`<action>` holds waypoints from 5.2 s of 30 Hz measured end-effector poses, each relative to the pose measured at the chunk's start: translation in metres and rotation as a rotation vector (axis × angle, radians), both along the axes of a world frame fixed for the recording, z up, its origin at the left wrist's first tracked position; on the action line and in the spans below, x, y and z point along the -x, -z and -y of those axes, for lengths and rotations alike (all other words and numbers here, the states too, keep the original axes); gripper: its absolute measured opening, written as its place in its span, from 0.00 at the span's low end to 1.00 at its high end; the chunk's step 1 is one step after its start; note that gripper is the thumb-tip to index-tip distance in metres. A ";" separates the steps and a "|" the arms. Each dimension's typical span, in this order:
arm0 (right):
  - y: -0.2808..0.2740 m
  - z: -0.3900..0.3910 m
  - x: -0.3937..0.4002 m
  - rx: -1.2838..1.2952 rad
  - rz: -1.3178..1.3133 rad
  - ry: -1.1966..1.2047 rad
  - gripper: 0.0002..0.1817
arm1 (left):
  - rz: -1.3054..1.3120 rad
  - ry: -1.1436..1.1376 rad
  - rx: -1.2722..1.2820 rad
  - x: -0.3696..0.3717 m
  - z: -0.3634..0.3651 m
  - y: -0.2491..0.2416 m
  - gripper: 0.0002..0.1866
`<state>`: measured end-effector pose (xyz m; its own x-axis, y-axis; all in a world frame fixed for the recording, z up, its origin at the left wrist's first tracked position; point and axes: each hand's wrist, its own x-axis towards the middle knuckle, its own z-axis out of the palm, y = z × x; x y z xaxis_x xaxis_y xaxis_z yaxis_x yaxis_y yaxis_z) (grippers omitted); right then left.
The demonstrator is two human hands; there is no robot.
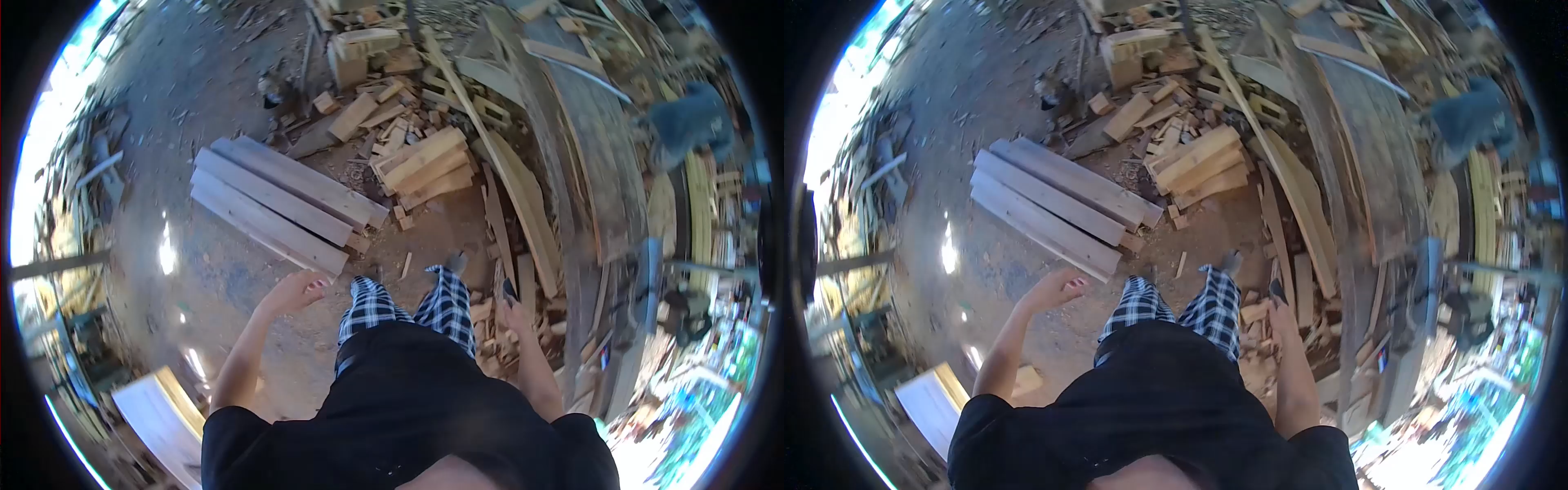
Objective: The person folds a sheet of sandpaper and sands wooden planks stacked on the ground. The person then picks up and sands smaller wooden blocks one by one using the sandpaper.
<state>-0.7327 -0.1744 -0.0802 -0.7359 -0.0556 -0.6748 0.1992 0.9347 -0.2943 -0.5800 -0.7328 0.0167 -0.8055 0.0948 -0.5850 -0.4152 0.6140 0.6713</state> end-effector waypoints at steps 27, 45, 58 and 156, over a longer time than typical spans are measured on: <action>0.366 0.237 0.433 0.039 -0.749 -1.018 0.25 | 0.115 -0.129 0.289 0.239 -0.136 0.356 0.32; 0.488 0.259 0.478 0.236 -1.295 -0.721 0.24 | -0.859 -0.561 0.593 0.321 -0.089 0.588 0.43; 0.473 0.317 0.373 0.837 -1.060 -1.312 0.20 | -0.694 -0.918 -0.027 0.294 -0.087 0.604 0.43; 0.496 0.317 0.440 0.700 -1.253 -1.099 0.22 | -0.006 -1.097 -1.338 0.284 -0.135 0.596 0.38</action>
<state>-1.1723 -0.4913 -0.5758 -0.1704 -0.8161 0.5522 -0.9848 0.1227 -0.1226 -0.8636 -0.5974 -0.5788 -0.8237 -0.0767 -0.5619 -0.2203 -0.8697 0.4417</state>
